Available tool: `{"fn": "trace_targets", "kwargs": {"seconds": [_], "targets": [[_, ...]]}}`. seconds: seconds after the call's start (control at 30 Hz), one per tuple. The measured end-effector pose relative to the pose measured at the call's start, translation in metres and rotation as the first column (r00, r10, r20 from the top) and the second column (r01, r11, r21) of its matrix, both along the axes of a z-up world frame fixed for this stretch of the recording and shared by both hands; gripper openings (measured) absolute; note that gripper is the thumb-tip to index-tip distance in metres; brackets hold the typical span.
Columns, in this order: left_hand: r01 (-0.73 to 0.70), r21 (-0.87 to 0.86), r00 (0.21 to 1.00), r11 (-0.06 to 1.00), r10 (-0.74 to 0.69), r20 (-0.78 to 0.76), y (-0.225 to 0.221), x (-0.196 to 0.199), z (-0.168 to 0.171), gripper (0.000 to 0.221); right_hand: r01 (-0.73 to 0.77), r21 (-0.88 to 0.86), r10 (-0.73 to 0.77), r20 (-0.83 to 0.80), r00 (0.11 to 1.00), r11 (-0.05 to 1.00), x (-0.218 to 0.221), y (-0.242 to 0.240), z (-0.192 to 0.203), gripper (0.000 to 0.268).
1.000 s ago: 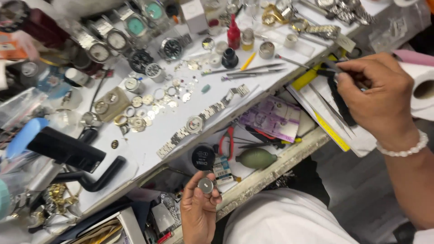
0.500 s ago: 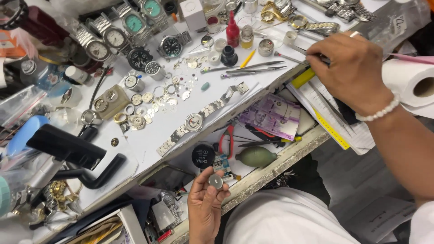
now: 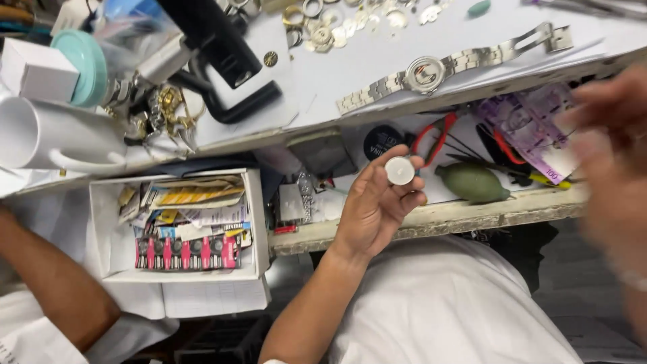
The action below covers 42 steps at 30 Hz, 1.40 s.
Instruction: Replacing a battery in a wristwatch using specialized tools on a repair bench.
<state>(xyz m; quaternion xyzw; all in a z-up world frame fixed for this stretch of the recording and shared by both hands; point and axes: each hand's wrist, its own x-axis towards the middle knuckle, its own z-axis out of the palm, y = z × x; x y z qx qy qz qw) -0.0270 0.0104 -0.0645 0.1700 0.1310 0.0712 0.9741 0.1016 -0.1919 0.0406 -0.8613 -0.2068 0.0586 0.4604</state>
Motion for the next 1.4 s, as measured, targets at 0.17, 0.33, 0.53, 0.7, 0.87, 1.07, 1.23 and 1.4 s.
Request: {"fn": "trace_targets", "kwargs": {"seconds": [0.17,0.33,0.53,0.7,0.87,1.07,1.23,1.4], "targets": [[0.044,0.005,0.999,0.999,-0.044,0.016,-0.008,0.000,-0.002,0.053,-0.476,0.414,0.360,0.330,0.873,0.776,-0.041,0.025,-0.062,0.086],[0.068,0.047,0.997,0.997,-0.069,0.017,-0.010,-0.002,0.003,0.055,-0.523,0.305,0.358,0.458,0.813,0.796,-0.059,0.035,-0.067,0.085],[0.120,0.062,0.988,0.991,-0.125,0.091,-0.017,-0.005,0.000,0.060,-0.487,0.222,0.335,0.491,0.804,0.845,-0.057,0.048,-0.063,0.071],[0.084,0.105,0.996,0.991,-0.087,0.023,-0.016,-0.003,-0.004,0.056,-0.530,0.151,0.346,0.605,0.717,0.834,-0.049,0.040,-0.065,0.086],[0.068,0.062,0.997,0.996,-0.070,0.032,-0.014,-0.004,-0.005,0.055,-0.527,0.363,0.341,0.465,0.817,0.769,-0.060,0.021,-0.070,0.091],[-0.077,0.084,0.997,0.993,0.077,0.002,0.018,-0.016,-0.002,0.046,-0.272,0.165,0.158,0.498,0.853,0.948,-0.002,-0.016,-0.069,0.031],[-0.206,0.223,0.974,0.953,0.221,-0.045,0.047,-0.040,-0.013,0.044,-0.143,-0.048,0.150,0.202,0.968,0.989,0.017,-0.019,-0.070,0.007],[-0.233,0.282,0.971,0.931,0.240,0.009,0.058,-0.051,-0.016,0.048,-0.387,-0.690,0.494,-0.050,0.868,0.611,0.025,0.020,-0.072,0.055]]}}
